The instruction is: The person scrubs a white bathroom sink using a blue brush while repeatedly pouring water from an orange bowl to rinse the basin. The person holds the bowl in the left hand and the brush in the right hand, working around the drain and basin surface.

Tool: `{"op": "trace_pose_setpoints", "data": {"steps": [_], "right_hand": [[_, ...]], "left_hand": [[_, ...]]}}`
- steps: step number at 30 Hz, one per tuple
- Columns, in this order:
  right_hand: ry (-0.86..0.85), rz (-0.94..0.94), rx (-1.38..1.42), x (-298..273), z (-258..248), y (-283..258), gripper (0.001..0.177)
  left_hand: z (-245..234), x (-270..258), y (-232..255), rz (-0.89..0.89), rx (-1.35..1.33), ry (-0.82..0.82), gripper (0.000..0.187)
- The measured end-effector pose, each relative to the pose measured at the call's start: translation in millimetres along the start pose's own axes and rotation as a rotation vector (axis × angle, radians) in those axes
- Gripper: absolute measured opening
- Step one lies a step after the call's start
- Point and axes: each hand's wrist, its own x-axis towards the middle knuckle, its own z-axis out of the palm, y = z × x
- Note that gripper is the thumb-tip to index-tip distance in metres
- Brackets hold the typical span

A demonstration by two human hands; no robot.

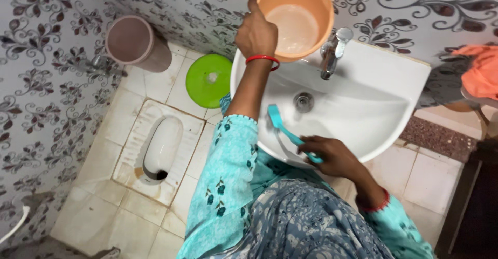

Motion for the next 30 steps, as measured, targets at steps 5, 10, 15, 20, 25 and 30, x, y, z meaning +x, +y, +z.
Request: {"op": "trace_pose_setpoints", "data": {"steps": [5, 10, 15, 20, 25, 30], "right_hand": [[0.021, 0.067, 0.089, 13, -11, -4, 0.027], [0.065, 0.079, 0.162, 28, 12, -8, 0.030], [-0.037, -0.013, 0.325, -25, -30, 30, 0.023], [0.042, 0.191, 0.340, 7, -4, 29, 0.021], [0.160, 0.243, 0.353, 34, 22, 21, 0.019], [-0.009, 0.282, 0.635, -2, 8, 64, 0.037]], "left_hand": [[3, -1, -2, 0.012, -0.009, 0.011, 0.065], [-2, -1, 0, 0.015, 0.003, 0.005, 0.064], [-1, 0, 0, -0.003, -0.009, -0.013, 0.064], [1, 0, -2, 0.012, -0.014, 0.012, 0.065], [6, -2, -2, 0.016, -0.001, 0.020, 0.064], [12, 1, -7, 0.028, -0.002, 0.041, 0.064]]}}
